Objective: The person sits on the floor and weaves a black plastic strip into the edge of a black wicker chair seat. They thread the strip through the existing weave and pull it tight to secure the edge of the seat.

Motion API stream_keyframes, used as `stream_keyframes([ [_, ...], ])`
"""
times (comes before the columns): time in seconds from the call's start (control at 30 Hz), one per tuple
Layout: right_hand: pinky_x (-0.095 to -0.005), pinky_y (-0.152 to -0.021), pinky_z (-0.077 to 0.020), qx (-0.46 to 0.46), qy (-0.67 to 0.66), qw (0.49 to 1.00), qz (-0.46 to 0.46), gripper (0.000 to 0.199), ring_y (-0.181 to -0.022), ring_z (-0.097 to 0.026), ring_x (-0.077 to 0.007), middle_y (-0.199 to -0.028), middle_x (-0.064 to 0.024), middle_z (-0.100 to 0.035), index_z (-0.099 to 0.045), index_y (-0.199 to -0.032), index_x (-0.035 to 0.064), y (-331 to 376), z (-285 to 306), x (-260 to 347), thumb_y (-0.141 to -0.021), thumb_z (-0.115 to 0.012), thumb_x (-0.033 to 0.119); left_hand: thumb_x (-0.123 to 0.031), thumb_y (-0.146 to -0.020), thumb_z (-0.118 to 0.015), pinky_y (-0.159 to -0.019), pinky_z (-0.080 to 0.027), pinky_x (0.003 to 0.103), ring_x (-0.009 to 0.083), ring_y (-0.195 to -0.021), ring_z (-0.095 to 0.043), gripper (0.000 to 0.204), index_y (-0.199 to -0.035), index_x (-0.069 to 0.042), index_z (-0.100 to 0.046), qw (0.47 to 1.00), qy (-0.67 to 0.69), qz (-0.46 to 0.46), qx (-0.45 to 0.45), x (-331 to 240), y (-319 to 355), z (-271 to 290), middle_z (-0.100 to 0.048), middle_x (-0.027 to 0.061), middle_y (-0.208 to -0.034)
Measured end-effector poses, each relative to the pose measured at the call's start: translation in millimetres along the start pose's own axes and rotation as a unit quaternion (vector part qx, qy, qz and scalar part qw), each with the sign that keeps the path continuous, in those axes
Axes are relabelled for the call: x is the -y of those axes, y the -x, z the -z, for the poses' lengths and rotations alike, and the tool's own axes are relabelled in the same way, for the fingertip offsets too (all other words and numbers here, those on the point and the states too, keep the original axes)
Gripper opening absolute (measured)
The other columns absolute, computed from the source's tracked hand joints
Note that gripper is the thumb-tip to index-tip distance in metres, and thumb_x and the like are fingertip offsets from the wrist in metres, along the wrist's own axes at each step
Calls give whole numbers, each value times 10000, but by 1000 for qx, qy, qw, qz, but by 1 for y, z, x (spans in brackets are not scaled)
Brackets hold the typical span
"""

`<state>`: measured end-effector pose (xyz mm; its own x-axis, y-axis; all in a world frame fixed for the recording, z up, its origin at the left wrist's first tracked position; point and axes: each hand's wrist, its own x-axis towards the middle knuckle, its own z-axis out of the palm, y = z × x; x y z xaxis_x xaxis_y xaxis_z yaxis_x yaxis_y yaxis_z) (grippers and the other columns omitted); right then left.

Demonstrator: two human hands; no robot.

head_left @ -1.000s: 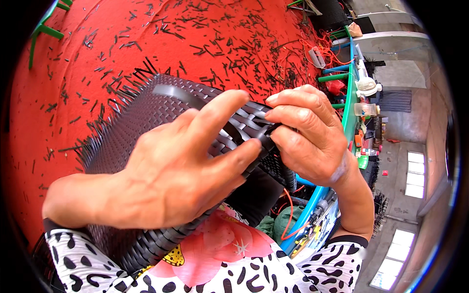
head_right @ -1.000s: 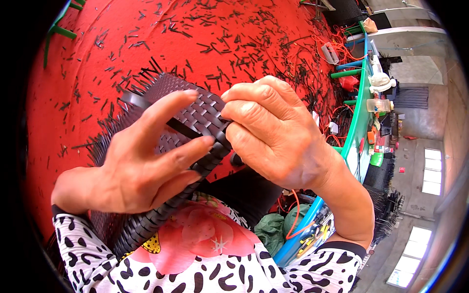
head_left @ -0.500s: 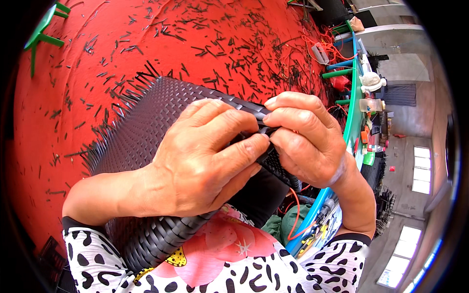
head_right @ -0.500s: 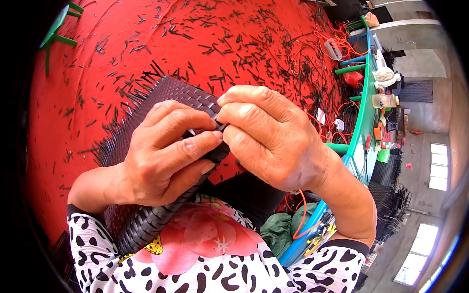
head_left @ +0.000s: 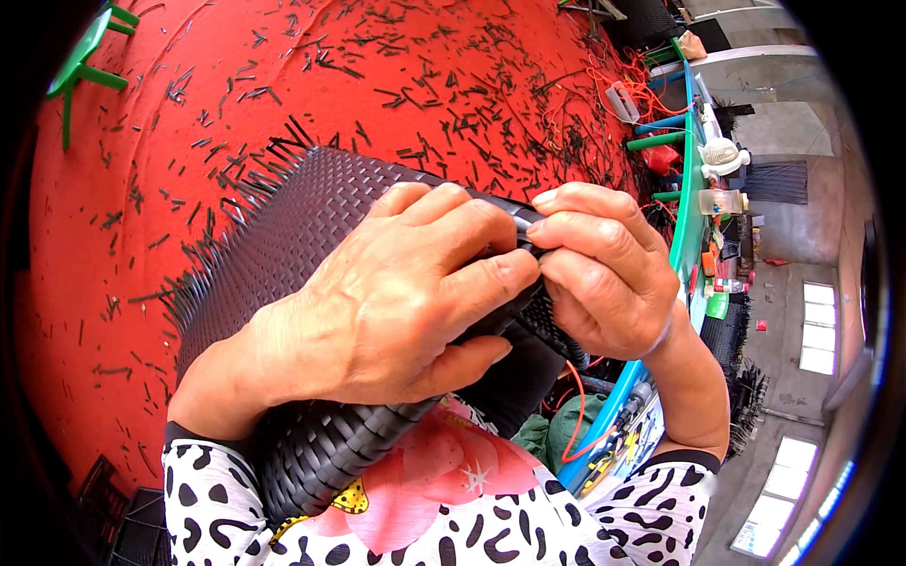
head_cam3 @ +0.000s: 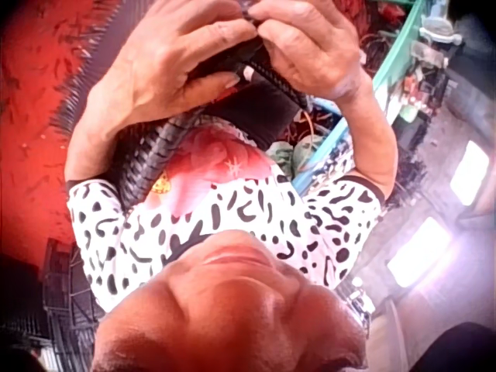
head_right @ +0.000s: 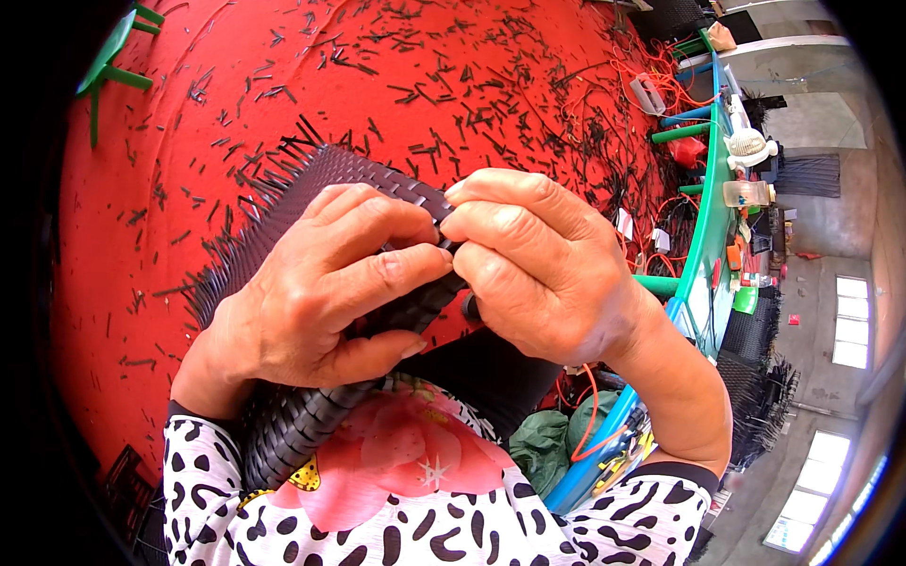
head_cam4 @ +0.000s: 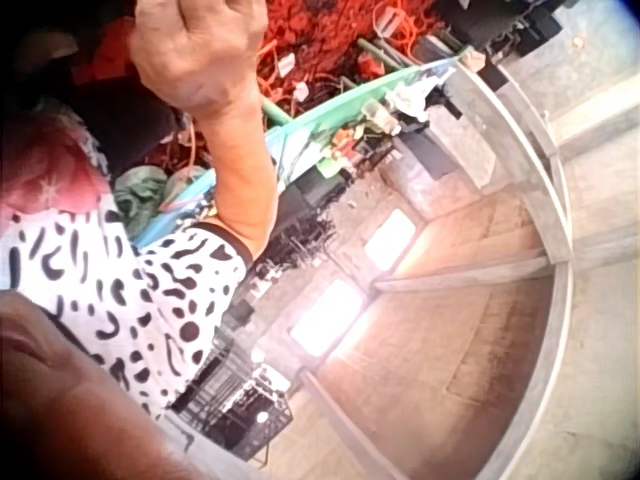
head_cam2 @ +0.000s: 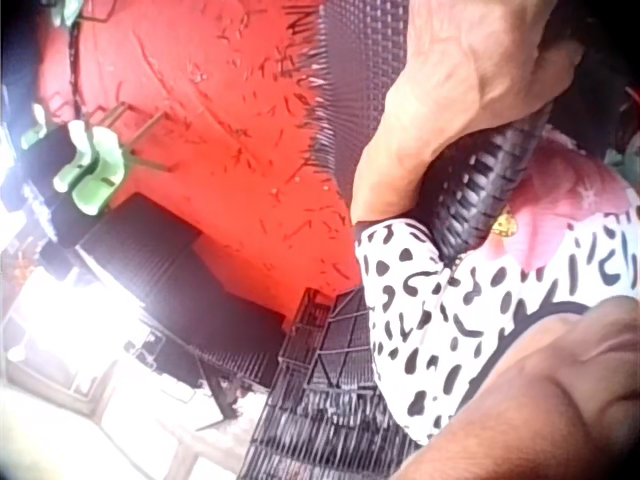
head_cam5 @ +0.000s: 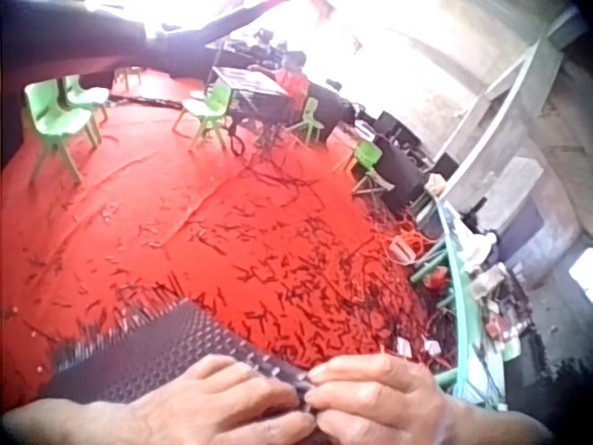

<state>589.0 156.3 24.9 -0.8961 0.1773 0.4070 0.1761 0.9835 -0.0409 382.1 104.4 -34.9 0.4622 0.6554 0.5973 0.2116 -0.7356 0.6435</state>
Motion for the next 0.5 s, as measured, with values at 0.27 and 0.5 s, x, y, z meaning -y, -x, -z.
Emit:
stream_keyframes([
  [0.27,-374,-739,-525,-36,-176,974,-139,260,-852,-634,-308,-916,-158,-631,-590,-901,-20,7,5,4,-652,-626,-89,-163,-618,-711,-758,-423,412,318,-841,-539,469,-1044,-16,-580,1000,-3,-29,6,5,-2,1,-539,147,-1009],
  [0.5,-362,-768,-508,0,-221,961,-166,122,-876,-624,-269,-987,-185,-611,-597,-901,-2,8,12,0,-795,-578,-58,-174,-627,-713,-754,-423,407,312,-839,-537,483,-1061,-10,-579,999,15,-29,8,6,-3,0,-544,153,-1002],
])
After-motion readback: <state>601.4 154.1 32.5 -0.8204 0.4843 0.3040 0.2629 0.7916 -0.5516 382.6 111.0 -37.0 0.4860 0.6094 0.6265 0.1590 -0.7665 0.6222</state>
